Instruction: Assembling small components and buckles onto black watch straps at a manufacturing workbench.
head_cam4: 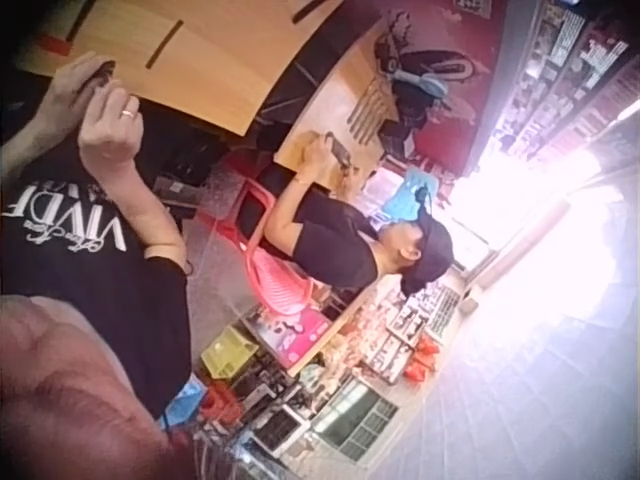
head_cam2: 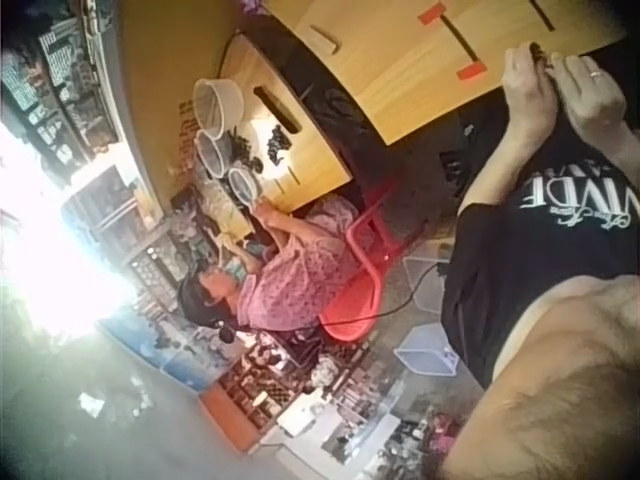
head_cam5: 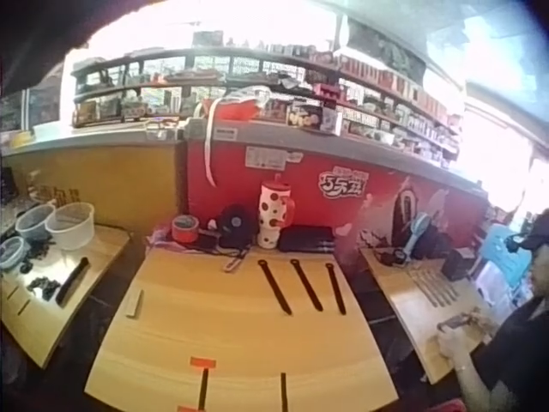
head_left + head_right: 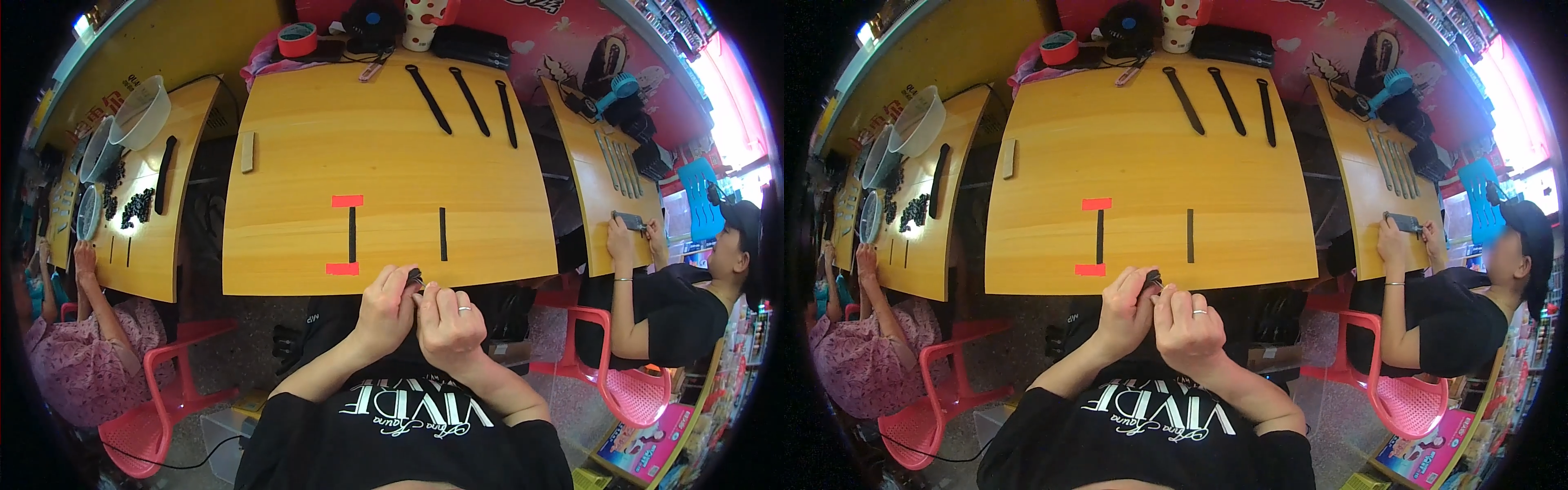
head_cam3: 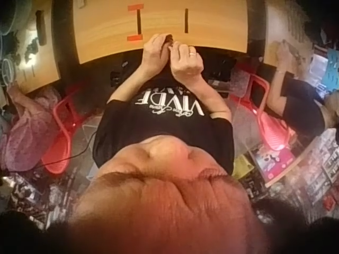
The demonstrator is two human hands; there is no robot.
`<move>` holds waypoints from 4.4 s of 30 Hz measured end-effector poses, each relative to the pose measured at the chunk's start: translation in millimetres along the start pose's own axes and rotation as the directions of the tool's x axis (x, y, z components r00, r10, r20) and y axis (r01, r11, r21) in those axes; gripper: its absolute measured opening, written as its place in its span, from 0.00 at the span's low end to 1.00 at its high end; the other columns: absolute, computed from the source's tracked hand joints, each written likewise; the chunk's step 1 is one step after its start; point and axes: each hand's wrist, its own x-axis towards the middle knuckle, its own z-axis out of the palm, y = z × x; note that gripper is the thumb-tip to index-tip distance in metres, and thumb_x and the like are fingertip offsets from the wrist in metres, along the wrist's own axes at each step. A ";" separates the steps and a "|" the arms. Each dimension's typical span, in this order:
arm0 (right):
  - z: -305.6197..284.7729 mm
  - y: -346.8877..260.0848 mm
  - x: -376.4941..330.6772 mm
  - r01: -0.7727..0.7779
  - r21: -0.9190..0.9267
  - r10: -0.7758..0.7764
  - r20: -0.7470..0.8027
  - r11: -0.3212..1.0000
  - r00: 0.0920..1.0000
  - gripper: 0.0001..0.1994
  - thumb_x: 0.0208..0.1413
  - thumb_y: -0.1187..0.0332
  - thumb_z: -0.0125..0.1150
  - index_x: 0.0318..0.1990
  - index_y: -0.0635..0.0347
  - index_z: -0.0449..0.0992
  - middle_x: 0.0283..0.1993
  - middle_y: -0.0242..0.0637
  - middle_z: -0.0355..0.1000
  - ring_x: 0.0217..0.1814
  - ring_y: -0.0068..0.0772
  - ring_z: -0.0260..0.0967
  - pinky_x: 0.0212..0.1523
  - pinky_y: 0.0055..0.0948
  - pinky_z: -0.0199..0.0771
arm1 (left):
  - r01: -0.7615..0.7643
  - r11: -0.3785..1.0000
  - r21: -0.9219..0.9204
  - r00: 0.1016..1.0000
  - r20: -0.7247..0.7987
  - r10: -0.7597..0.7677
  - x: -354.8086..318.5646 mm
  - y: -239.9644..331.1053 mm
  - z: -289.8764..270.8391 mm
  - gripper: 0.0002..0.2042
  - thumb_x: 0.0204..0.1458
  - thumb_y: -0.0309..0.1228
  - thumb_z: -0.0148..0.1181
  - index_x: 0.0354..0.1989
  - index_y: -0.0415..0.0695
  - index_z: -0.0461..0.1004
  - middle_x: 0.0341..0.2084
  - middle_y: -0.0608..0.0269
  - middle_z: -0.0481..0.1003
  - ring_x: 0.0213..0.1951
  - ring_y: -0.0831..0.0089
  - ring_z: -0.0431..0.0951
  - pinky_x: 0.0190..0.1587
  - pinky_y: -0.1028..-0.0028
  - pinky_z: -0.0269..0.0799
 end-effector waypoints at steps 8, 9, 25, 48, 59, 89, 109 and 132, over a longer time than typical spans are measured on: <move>-14.7 59.5 23.0 0.106 0.355 -0.208 0.264 0.929 0.942 0.12 0.53 0.58 0.62 0.24 0.53 0.71 0.22 0.33 0.63 0.22 0.33 0.68 0.20 0.31 0.66 | -0.025 0.995 -0.096 0.955 0.291 0.053 8.4 8.7 -24.5 0.14 0.48 0.18 0.58 0.46 0.33 0.73 0.30 0.51 0.73 0.31 0.58 0.76 0.33 0.69 0.71; -14.3 64.8 23.7 0.108 0.347 -0.206 0.260 0.932 0.943 0.12 0.53 0.58 0.62 0.24 0.53 0.71 0.22 0.33 0.63 0.22 0.33 0.68 0.20 0.31 0.66 | -0.020 0.991 -0.135 0.929 0.365 0.068 10.6 8.6 -26.9 0.13 0.51 0.20 0.58 0.46 0.33 0.74 0.30 0.54 0.74 0.31 0.62 0.76 0.33 0.71 0.71; -12.1 79.2 28.4 0.226 0.595 -0.413 0.198 0.772 0.889 0.13 0.49 0.62 0.66 0.22 0.54 0.68 0.21 0.33 0.64 0.22 0.35 0.69 0.20 0.33 0.66 | 0.825 0.210 -0.524 0.565 0.773 -0.288 5.1 -17.8 -20.8 0.10 0.52 0.28 0.65 0.40 0.37 0.79 0.27 0.63 0.78 0.29 0.78 0.75 0.33 0.78 0.71; -25.2 60.9 20.6 0.118 0.419 -0.161 0.070 0.901 0.984 0.18 0.49 0.55 0.66 0.19 0.53 0.67 0.19 0.32 0.63 0.18 0.30 0.66 0.17 0.28 0.62 | 0.540 0.211 -0.815 0.774 0.383 -0.504 21.2 6.3 -20.3 0.15 0.64 0.40 0.50 0.43 0.39 0.74 0.27 0.66 0.75 0.25 0.81 0.73 0.27 0.79 0.71; -25.1 64.7 30.2 0.254 0.435 -0.317 0.076 0.864 0.945 0.19 0.49 0.51 0.65 0.21 0.54 0.69 0.20 0.32 0.63 0.21 0.31 0.68 0.20 0.29 0.65 | 0.572 0.191 -0.798 0.772 0.444 -0.454 4.6 8.3 -15.7 0.12 0.64 0.35 0.52 0.44 0.37 0.73 0.27 0.65 0.74 0.26 0.78 0.74 0.31 0.78 0.73; -12.0 134.4 178.7 -0.012 0.479 0.162 -0.272 0.878 0.949 0.04 0.54 0.82 0.60 0.31 0.67 0.71 0.23 0.41 0.69 0.24 0.31 0.71 0.26 0.23 0.67 | 0.113 0.222 -0.969 0.798 -0.044 -0.601 12.3 -72.6 -134.5 0.14 0.66 0.39 0.47 0.39 0.40 0.71 0.20 0.69 0.67 0.20 0.80 0.67 0.18 0.81 0.65; 114.3 104.5 284.1 -0.003 0.526 0.200 -0.317 0.850 0.927 0.04 0.55 0.76 0.63 0.31 0.66 0.74 0.27 0.38 0.71 0.26 0.25 0.65 0.28 0.25 0.64 | 0.010 0.115 -0.993 0.918 -0.036 -0.394 5.8 -88.5 -137.4 0.15 0.64 0.36 0.50 0.41 0.34 0.74 0.20 0.60 0.70 0.20 0.75 0.69 0.22 0.77 0.68; 137.9 68.6 165.3 -0.358 0.621 0.124 0.388 0.697 0.913 0.09 0.53 0.75 0.61 0.42 0.67 0.76 0.35 0.44 0.73 0.36 0.39 0.72 0.37 0.32 0.71 | 0.031 0.191 -0.981 0.935 -0.039 -0.352 5.3 -85.6 -139.6 0.15 0.65 0.36 0.50 0.41 0.35 0.73 0.20 0.61 0.69 0.19 0.75 0.68 0.20 0.79 0.66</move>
